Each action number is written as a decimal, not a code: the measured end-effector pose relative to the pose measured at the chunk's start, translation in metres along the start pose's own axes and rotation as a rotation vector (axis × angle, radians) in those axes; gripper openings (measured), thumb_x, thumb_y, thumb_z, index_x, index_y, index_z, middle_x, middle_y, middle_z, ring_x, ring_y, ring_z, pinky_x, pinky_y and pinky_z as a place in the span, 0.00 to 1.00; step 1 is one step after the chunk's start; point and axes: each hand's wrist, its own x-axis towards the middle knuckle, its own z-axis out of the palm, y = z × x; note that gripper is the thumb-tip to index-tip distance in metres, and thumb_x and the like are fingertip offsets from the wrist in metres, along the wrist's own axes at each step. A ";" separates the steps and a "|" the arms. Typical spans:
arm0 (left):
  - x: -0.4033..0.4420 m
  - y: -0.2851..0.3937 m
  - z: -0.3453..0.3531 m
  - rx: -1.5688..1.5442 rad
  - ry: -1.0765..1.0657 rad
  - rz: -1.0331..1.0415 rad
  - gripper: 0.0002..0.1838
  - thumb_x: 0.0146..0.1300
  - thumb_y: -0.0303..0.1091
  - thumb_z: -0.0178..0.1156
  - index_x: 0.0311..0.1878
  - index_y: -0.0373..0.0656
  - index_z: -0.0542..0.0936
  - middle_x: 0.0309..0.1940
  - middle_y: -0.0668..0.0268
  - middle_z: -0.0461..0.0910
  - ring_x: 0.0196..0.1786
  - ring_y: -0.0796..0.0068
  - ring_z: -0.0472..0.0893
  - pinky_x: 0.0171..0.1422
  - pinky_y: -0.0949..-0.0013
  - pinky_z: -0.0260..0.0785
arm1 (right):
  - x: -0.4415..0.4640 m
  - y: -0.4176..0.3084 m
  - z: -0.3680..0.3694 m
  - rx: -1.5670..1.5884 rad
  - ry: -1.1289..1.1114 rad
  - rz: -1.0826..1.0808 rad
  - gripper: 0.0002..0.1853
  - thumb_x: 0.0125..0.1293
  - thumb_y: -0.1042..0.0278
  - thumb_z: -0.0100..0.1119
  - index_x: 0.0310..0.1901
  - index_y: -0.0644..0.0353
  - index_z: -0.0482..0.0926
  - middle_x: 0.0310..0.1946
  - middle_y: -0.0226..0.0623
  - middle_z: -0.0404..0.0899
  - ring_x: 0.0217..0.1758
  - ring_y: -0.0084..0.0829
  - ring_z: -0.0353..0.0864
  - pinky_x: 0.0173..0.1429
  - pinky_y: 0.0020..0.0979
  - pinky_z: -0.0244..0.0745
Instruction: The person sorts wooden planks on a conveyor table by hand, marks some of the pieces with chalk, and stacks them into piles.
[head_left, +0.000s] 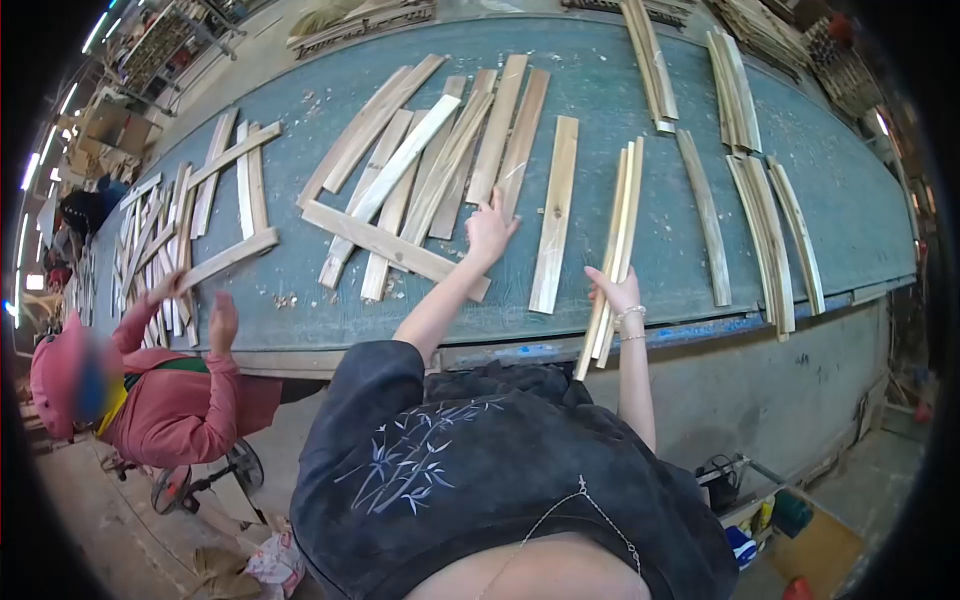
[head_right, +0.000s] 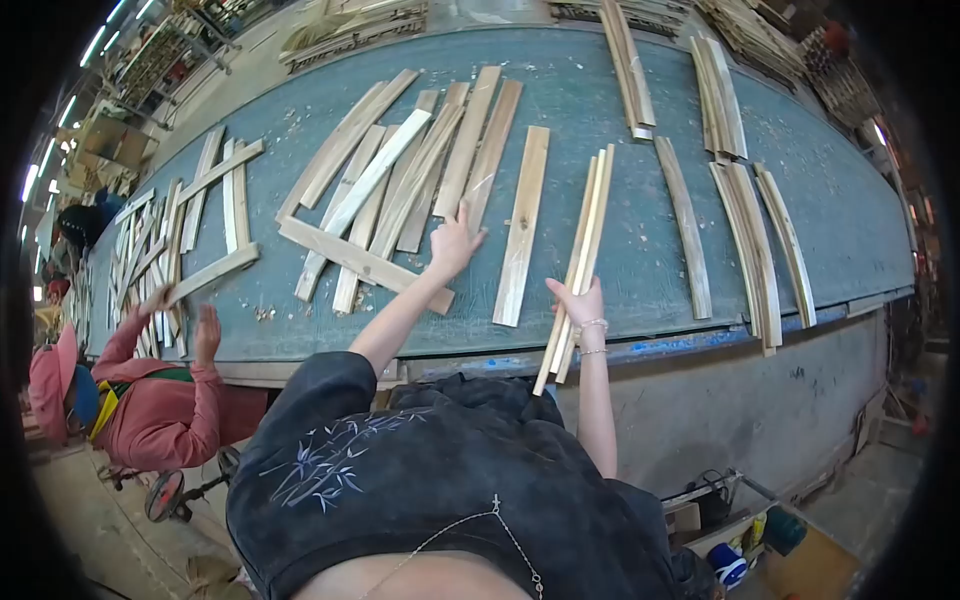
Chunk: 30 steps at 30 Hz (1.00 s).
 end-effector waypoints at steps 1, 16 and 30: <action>0.006 -0.003 0.000 -0.073 0.026 0.050 0.40 0.54 0.56 0.52 0.63 0.45 0.52 0.47 0.53 0.70 0.38 0.56 0.77 0.37 0.59 0.71 | 0.000 -0.004 0.004 0.096 -0.036 0.001 0.28 0.45 0.62 0.69 0.42 0.64 0.63 0.20 0.36 0.73 0.16 0.25 0.74 0.19 0.24 0.73; -0.127 -0.020 -0.064 -0.693 -0.490 0.531 0.35 0.61 0.45 0.48 0.61 0.30 0.50 0.22 0.56 0.76 0.27 0.61 0.77 0.33 0.67 0.67 | 0.008 0.002 0.075 0.652 -0.420 0.197 0.24 0.53 0.59 0.62 0.49 0.65 0.70 0.37 0.36 0.77 0.36 0.27 0.78 0.37 0.28 0.76; 0.054 -0.010 -0.002 0.159 0.093 0.065 0.38 0.57 0.51 0.50 0.64 0.42 0.48 0.40 0.49 0.71 0.34 0.52 0.77 0.31 0.59 0.72 | -0.007 -0.022 0.066 0.893 -0.641 0.122 0.27 0.56 0.55 0.51 0.50 0.69 0.65 0.37 0.41 0.76 0.36 0.31 0.79 0.36 0.29 0.77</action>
